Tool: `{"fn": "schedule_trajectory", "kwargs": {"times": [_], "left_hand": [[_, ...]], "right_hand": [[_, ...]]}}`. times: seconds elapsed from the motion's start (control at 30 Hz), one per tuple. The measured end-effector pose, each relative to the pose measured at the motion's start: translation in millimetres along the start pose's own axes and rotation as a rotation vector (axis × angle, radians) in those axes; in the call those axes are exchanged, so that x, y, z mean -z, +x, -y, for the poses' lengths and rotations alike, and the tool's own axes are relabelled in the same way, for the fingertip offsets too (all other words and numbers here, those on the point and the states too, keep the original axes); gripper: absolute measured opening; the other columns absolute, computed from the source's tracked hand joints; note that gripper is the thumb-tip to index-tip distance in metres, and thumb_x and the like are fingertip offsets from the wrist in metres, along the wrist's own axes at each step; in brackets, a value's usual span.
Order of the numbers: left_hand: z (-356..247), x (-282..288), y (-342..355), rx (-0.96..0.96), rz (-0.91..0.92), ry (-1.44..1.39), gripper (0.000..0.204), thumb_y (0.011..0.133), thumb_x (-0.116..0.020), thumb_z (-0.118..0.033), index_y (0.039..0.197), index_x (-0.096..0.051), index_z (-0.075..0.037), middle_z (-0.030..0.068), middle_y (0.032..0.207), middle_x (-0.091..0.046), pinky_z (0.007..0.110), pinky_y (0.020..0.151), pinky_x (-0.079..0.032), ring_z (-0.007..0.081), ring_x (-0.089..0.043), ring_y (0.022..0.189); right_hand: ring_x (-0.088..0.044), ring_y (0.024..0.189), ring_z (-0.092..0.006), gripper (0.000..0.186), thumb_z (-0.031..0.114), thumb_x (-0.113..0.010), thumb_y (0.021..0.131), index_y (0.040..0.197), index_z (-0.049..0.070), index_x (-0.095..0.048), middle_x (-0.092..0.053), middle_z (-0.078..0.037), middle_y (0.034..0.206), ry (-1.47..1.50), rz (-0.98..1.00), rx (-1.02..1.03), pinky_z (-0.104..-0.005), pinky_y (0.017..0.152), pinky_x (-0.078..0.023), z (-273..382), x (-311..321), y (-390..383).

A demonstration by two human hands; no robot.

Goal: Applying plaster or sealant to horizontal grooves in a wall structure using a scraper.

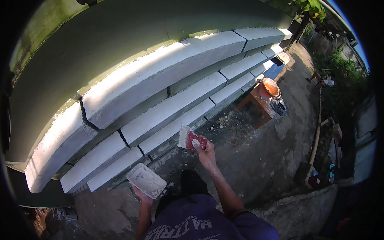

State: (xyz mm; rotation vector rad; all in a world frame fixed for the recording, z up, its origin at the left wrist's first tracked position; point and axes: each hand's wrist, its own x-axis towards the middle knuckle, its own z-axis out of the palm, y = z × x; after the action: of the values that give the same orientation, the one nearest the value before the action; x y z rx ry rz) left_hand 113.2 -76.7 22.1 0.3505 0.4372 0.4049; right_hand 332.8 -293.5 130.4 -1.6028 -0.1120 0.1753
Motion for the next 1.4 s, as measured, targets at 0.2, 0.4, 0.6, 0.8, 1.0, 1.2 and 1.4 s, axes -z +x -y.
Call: {"fn": "schedule_trajectory", "kwargs": {"times": [0.2, 0.4, 0.6, 0.8, 1.0, 1.2, 1.4], "left_hand": [[30.5, -13.8, 10.2, -0.113, -0.031, 0.030, 0.079, 0.089, -0.027, -0.071, 0.145, -0.033, -0.016, 0.0083, 0.144, -0.041, 0.050, 0.105, -0.037, 0.0325, -0.043, 0.128], [91.9, -31.4, 20.3, -0.239, -0.139, -0.044, 0.077, 0.090, -0.029, -0.070, 0.144, -0.034, -0.016, 0.0084, 0.143, -0.042, 0.052, 0.104, -0.038, 0.0329, -0.044, 0.127], [153.4, -75.9, 24.2, -0.412, -0.246, -0.130, 0.080, 0.088, -0.027, -0.072, 0.145, -0.033, -0.017, 0.0078, 0.143, -0.041, 0.053, 0.103, -0.039, 0.0340, -0.044, 0.127], [195.1, -97.3, 14.7, -0.486, -0.284, -0.134, 0.077, 0.090, -0.026, -0.070, 0.144, -0.033, -0.016, 0.0081, 0.142, -0.042, 0.053, 0.103, -0.039, 0.0333, -0.045, 0.126], [202.2, -113.1, -9.2, -0.499, -0.293, -0.066, 0.081, 0.088, -0.025, -0.074, 0.145, -0.033, -0.017, 0.0082, 0.143, -0.040, 0.052, 0.102, -0.041, 0.0339, -0.045, 0.126], [209.5, -100.0, -33.9, -0.526, -0.297, -0.100, 0.083, 0.087, -0.024, -0.075, 0.145, -0.033, -0.016, 0.0085, 0.143, -0.040, 0.053, 0.102, -0.040, 0.0340, -0.045, 0.126], [220.1, -104.6, -58.5, -0.516, -0.262, -0.151, 0.085, 0.086, -0.024, -0.076, 0.145, -0.033, -0.015, 0.0101, 0.144, -0.040, 0.054, 0.103, -0.038, 0.0370, -0.043, 0.127]], "right_hand": [[-0.062, 0.106, -0.0283, 0.044, -0.008, -0.057, 0.072, 0.114, 0.006, -0.065, -0.064, -0.013, 0.114, -0.999, -0.002, 0.980, -0.0379, 0.090, -0.051, 62.5, 27.3, 150.8], [-0.054, 0.120, -0.0260, 0.056, -0.005, -0.060, 0.067, 0.118, 0.017, -0.065, -0.062, -0.009, 0.123, -1.192, 0.184, 1.043, -0.0388, 0.104, -0.039, 8.5, 49.3, 229.3], [-0.058, 0.116, -0.0257, 0.052, -0.005, -0.055, 0.072, 0.118, 0.015, -0.065, -0.064, -0.011, 0.119, -1.013, 0.342, 0.947, -0.0391, 0.101, -0.043, 40.0, 80.9, 253.1], [-0.062, 0.108, -0.0273, 0.040, 0.003, -0.055, 0.078, 0.117, 0.010, -0.062, -0.064, -0.012, 0.116, -1.257, 0.510, 0.939, -0.0393, 0.092, -0.048, 46.9, 35.6, 213.9], [-0.062, 0.108, -0.0251, 0.036, 0.008, -0.058, 0.079, 0.115, 0.007, -0.061, -0.062, -0.014, 0.116, -1.084, 0.390, 0.977, -0.0383, 0.089, -0.050, 51.1, 46.7, 220.9], [-0.061, 0.110, -0.0303, 0.043, 0.002, -0.056, 0.078, 0.121, 0.009, -0.060, -0.063, -0.014, 0.119, -1.044, 0.733, 0.988, -0.0416, 0.090, -0.050, 46.7, 28.5, 178.0], [-0.061, 0.108, -0.0292, 0.038, 0.007, -0.055, 0.081, 0.118, 0.007, -0.059, -0.064, -0.011, 0.113, -0.998, 0.413, 1.122, -0.0410, 0.092, -0.048, 32.8, 28.0, 223.6]]}}
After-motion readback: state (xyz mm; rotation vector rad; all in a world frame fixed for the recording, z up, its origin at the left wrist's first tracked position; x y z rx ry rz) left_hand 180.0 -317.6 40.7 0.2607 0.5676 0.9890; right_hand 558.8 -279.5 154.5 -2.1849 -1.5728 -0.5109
